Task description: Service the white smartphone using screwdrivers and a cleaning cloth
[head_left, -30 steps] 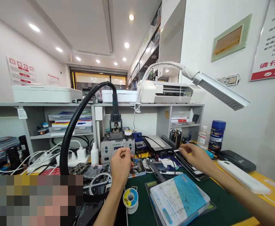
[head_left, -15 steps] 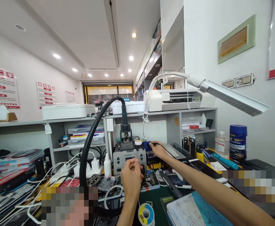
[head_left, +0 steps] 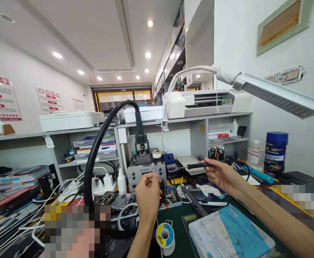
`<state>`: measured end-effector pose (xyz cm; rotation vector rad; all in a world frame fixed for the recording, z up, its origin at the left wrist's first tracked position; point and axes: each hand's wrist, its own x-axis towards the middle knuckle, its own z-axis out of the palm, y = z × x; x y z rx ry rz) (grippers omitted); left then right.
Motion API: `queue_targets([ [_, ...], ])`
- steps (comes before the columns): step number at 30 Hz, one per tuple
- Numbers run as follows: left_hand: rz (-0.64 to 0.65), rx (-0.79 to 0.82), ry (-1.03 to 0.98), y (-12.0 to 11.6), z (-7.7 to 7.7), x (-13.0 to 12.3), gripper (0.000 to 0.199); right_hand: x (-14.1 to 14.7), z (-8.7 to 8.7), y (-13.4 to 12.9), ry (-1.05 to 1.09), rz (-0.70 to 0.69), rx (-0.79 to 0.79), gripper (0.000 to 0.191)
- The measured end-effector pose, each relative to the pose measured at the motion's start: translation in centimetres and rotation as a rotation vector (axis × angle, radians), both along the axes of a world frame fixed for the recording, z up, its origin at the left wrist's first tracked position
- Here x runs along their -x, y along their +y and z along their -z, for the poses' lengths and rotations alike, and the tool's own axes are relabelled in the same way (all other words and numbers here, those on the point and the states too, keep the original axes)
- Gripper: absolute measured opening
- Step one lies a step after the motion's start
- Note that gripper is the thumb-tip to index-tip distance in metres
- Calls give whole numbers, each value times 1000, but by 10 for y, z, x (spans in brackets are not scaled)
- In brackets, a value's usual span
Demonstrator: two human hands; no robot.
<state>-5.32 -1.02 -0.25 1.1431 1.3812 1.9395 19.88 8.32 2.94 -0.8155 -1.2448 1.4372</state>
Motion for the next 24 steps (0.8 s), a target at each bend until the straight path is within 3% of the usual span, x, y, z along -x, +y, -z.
queue_targets([
  [7, 211, 146, 62, -4, -9, 0, 32, 1, 15, -22, 170, -188, 92, 19],
  [11, 234, 74, 216, -16, -13, -9, 24, -7, 18, -30, 192, -185, 87, 24],
  [13, 175, -131, 507, -22, -12, -14, 19, -10, 18, -33, 192, -162, 72, 22],
  [17, 44, -453, 997, -28, -4, -26, 57, -10, 17, -35, 179, -134, 44, 21],
  [20, 24, -495, 1115, -28, 1, -31, 62, -9, 17, -36, 171, -131, 29, 22],
  [24, -154, -536, 1026, -26, -1, -32, 53, -9, 16, -37, 177, -123, 19, 22],
])
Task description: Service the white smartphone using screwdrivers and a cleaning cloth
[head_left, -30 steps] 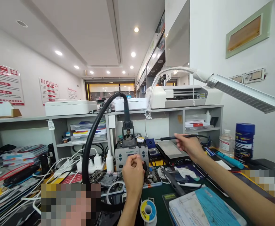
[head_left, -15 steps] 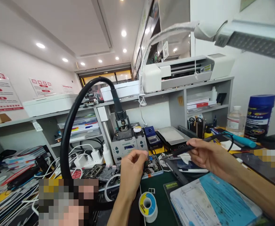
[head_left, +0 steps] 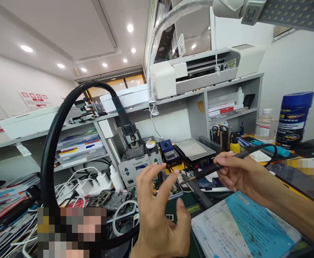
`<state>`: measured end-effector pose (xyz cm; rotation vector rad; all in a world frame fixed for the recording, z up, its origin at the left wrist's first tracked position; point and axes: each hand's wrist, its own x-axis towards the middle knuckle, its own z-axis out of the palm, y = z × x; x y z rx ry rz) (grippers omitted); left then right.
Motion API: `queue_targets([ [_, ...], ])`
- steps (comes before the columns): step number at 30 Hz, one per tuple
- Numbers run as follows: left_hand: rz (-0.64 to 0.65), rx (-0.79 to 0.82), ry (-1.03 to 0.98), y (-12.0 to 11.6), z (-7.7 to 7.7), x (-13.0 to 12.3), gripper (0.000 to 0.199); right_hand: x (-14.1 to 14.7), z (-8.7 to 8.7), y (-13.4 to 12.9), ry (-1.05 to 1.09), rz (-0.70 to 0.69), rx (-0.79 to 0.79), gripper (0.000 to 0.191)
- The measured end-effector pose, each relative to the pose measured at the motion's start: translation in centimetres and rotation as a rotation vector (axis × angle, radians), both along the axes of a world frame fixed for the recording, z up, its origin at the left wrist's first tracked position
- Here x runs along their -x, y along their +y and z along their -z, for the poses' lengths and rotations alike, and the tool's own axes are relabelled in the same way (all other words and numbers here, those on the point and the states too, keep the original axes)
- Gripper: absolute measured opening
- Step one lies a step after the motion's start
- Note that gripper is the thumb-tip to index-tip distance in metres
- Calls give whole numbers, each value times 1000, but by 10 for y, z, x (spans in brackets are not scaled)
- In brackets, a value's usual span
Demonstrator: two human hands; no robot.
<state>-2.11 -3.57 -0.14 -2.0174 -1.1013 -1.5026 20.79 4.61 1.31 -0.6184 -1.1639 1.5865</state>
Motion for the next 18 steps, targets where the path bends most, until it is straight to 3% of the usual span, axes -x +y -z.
queue_targets([
  [3, -82, -59, -190, 3, -3, 0, 27, -1, -1, -1, 5, 1, 6, 21],
  [5, -89, -6, -357, 5, -5, 0, 6, -1, -1, -2, 8, -2, 12, 21],
  [10, -24, 323, -728, 7, -8, 4, 21, -2, -1, -3, 8, -3, 38, 20],
  [14, 74, 571, -813, 10, -10, 10, 36, -4, -1, -3, 5, -20, 61, 16],
  [18, 156, 673, -890, 13, -8, 11, 36, -5, -1, -4, 2, -30, 78, 17],
])
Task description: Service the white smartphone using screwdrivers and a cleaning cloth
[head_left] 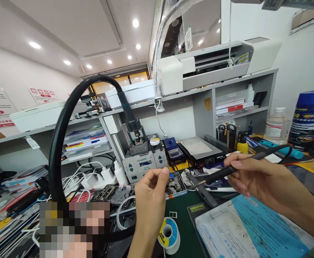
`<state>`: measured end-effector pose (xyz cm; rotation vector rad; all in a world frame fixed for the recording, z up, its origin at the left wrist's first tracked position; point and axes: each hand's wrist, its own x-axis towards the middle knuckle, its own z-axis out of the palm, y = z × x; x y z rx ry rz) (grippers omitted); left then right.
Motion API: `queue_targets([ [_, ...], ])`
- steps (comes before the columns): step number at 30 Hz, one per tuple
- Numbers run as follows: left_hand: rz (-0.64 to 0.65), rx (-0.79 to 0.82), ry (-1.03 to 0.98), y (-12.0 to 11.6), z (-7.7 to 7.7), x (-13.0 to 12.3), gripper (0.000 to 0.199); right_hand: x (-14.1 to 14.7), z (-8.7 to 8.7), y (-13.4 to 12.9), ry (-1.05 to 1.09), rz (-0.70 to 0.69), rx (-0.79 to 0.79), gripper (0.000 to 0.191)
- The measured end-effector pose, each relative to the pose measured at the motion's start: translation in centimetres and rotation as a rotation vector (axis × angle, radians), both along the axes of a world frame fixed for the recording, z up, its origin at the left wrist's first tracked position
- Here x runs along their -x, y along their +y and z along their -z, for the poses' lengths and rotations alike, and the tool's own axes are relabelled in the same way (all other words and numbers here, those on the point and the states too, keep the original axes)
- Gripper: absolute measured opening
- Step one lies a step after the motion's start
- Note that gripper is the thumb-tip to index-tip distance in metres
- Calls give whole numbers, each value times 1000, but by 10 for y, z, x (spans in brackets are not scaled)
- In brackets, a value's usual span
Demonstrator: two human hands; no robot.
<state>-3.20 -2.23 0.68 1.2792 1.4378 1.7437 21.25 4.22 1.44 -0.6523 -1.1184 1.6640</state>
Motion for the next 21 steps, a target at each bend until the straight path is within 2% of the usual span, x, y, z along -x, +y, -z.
queue_targets([
  [7, 74, 74, -93, 2, 0, 0, 30, 2, 3, 1, 8, 39, 82, 23],
  [13, 299, 180, 68, 1, 6, -13, 26, 9, 7, 4, 45, 98, 250, 25],
  [17, 270, 203, 124, 4, 11, -17, 24, 12, 8, 3, 46, 129, 304, 28],
  [21, 222, 192, 63, 8, 14, -14, 27, 10, 12, 2, 24, 155, 291, 40],
])
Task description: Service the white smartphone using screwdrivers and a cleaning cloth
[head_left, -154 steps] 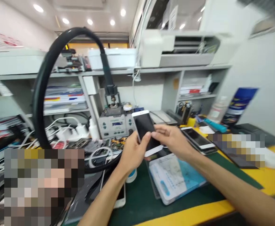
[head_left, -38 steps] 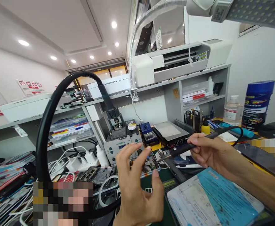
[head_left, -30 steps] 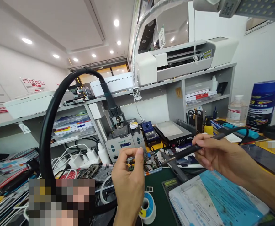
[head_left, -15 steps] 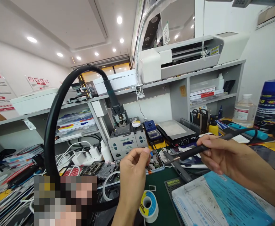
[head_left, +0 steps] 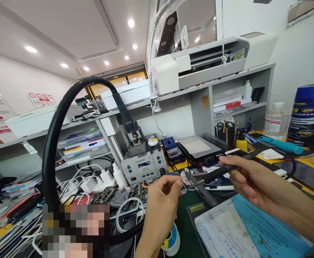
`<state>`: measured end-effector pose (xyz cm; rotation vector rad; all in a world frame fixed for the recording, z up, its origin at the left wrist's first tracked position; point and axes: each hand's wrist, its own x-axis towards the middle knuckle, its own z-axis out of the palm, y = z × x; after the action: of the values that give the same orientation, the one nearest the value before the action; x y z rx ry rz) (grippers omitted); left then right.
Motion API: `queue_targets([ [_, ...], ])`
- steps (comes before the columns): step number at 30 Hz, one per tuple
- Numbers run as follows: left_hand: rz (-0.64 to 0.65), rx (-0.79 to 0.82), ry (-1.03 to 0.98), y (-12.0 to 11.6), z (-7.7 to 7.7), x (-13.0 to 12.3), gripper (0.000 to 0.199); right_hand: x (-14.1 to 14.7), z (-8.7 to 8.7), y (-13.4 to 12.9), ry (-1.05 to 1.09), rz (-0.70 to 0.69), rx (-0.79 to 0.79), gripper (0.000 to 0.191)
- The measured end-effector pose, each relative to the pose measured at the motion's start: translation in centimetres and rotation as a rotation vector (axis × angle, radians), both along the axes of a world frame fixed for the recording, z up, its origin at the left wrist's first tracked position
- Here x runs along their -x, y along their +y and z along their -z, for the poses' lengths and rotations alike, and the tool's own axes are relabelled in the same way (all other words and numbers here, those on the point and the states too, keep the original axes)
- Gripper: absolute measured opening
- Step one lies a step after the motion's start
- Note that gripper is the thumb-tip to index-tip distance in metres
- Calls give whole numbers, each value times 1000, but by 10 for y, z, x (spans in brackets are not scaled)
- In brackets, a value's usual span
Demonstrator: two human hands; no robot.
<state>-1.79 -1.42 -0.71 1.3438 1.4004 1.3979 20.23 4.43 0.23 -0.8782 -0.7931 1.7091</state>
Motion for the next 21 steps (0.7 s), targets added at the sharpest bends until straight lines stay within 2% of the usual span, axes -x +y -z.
queue_targets([
  [13, -16, 41, -85, -4, -7, -3, 26, -3, 0, -3, -73, -12, -71, 32],
  [21, -12, 37, -107, -3, -5, -2, 26, -3, -1, -4, -149, -3, -78, 32],
])
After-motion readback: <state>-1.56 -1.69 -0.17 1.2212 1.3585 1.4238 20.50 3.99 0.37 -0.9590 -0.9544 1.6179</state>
